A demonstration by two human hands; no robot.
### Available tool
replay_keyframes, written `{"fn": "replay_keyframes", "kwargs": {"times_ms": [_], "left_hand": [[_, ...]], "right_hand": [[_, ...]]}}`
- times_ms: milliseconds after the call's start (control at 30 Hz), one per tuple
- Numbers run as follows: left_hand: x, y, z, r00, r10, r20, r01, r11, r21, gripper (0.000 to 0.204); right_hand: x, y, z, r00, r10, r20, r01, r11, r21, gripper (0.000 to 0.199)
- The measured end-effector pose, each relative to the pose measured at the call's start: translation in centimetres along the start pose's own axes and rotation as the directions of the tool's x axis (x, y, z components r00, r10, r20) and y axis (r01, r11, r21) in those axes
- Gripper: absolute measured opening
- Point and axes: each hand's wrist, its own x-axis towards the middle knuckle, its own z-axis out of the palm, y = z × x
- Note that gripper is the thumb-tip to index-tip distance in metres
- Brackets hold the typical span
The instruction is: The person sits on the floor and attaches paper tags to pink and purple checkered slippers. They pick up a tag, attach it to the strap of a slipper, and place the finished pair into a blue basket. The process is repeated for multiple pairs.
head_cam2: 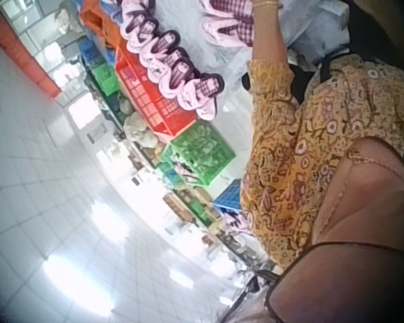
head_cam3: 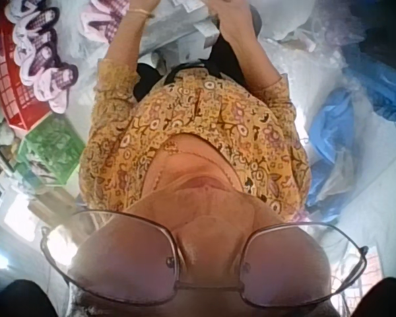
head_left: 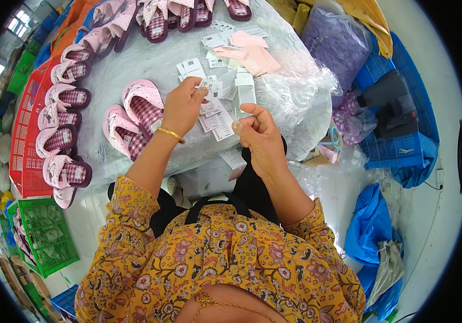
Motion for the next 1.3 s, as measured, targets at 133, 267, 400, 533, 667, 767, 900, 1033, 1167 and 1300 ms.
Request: {"fn": "replay_keyframes", "kwargs": {"times_ms": [133, 267, 400, 533, 667, 767, 900, 1033, 1167, 1300], "left_hand": [[2.0, -1.3, -0.5, 0.908, 0.416, -0.050, -0.328, 0.782, 0.530, 0.020], [1.4, -0.8, -1.0, 0.953, 0.274, -0.127, -0.214, 0.908, 0.359, 0.019], [-1.4, 1.3, -1.2, 0.996, -0.083, 0.021, 0.085, 0.974, -0.211, 0.022], [-3.4, 2.4, -0.4, 0.987, -0.132, 0.091, 0.156, 0.922, -0.355, 0.022], [-4.3, 3.0, 0.1, 0.989, -0.111, 0.096, 0.142, 0.893, -0.426, 0.018], [-4.5, 2.5, 0.2, 0.990, -0.084, 0.117, 0.129, 0.876, -0.465, 0.017], [-4.6, 2.8, 0.3, 0.990, -0.097, 0.102, 0.131, 0.898, -0.419, 0.017], [-4.7, 2.4, 0.6, 0.994, -0.070, 0.085, 0.101, 0.892, -0.441, 0.017], [-4.8, 1.6, 0.9, 0.997, -0.003, 0.078, 0.032, 0.929, -0.369, 0.016], [-5.5, 1.7, 0.9, 0.982, 0.176, 0.067, -0.148, 0.941, -0.305, 0.015]], "right_hand": [[0.3, 0.4, 0.6, 0.999, 0.005, 0.036, -0.004, 1.000, -0.007, 0.040], [0.4, 0.5, 0.7, 0.998, -0.003, 0.058, 0.002, 1.000, 0.012, 0.043], [0.8, 0.4, 1.3, 0.999, 0.031, 0.042, -0.033, 0.999, 0.031, 0.046], [1.1, 0.7, 1.3, 0.997, 0.062, 0.036, -0.065, 0.993, 0.103, 0.047], [1.0, 0.8, 1.3, 0.996, 0.083, 0.021, -0.085, 0.988, 0.126, 0.046], [1.1, 1.2, 0.9, 0.997, 0.077, 0.025, -0.079, 0.987, 0.138, 0.044], [0.9, 1.1, 0.8, 0.996, 0.082, 0.023, -0.084, 0.986, 0.144, 0.042], [0.8, 1.2, 0.7, 0.996, 0.085, 0.024, -0.088, 0.986, 0.142, 0.041], [0.8, 1.2, 0.7, 0.995, 0.097, 0.015, -0.098, 0.982, 0.161, 0.036], [1.2, 2.1, 0.2, 0.997, 0.075, 0.028, -0.079, 0.978, 0.191, 0.022]]}}
